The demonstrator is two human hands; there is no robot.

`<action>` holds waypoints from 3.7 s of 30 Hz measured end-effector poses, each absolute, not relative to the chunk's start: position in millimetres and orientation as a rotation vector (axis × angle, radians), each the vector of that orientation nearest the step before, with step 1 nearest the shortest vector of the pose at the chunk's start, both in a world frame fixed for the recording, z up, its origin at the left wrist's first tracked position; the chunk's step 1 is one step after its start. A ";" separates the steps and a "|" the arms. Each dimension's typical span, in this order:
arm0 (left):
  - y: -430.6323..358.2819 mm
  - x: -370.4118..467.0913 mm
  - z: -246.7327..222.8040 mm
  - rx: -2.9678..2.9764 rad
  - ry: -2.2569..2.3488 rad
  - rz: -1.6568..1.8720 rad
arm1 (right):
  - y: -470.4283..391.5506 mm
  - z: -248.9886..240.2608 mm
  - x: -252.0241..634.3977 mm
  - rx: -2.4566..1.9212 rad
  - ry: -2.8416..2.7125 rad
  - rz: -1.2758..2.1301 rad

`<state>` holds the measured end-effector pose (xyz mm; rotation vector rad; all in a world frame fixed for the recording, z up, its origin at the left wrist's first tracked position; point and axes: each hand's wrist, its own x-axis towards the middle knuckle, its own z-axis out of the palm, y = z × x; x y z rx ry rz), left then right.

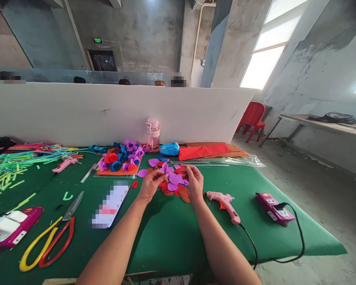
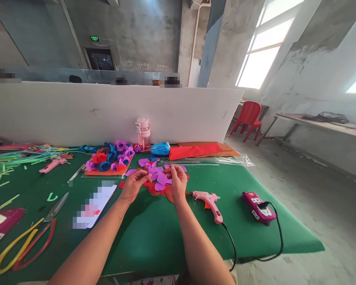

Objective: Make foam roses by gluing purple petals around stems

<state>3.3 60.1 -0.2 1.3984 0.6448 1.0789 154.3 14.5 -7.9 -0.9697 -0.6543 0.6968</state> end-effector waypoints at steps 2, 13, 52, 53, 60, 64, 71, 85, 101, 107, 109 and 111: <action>63.2 1.9 -3.0 1.346 0.583 1.108 | 9.2 -7.5 156.4 -0.987 -0.651 0.694; 72.6 -4.5 -10.9 1.347 0.556 1.151 | -8.4 -3.7 201.5 -1.414 -1.016 0.622; 59.8 5.5 -12.3 1.555 0.671 0.847 | -20.1 -23.2 137.5 -1.337 -1.024 0.956; 59.1 5.2 -11.6 1.577 0.668 0.803 | -24.4 -21.8 136.3 -1.323 -1.031 0.951; 63.4 -1.4 -11.7 1.531 0.692 0.647 | -83.4 -13.5 211.7 -1.564 -1.038 0.470; 62.6 -0.3 -15.9 1.541 0.738 0.587 | -122.5 -23.2 273.0 -2.012 -1.032 0.192; 57.3 4.2 -23.6 1.632 0.771 0.459 | -133.2 -38.6 289.2 -2.236 -1.227 0.499; 59.5 7.2 -42.1 1.712 0.831 0.410 | -130.0 -31.4 266.6 -1.731 -0.796 0.915; 59.0 9.1 -48.8 1.855 0.861 0.298 | -142.4 -32.1 201.4 -1.217 -0.544 1.323; 60.7 8.1 -48.9 1.879 0.882 0.261 | -148.0 -20.4 190.1 -1.280 -0.616 1.306; 61.2 7.3 -49.0 1.886 0.867 0.254 | -150.4 -12.1 185.2 -1.306 -0.668 1.276; 61.7 6.9 -49.0 1.898 0.854 0.243 | -152.6 -3.0 180.1 -1.344 -0.724 1.248</action>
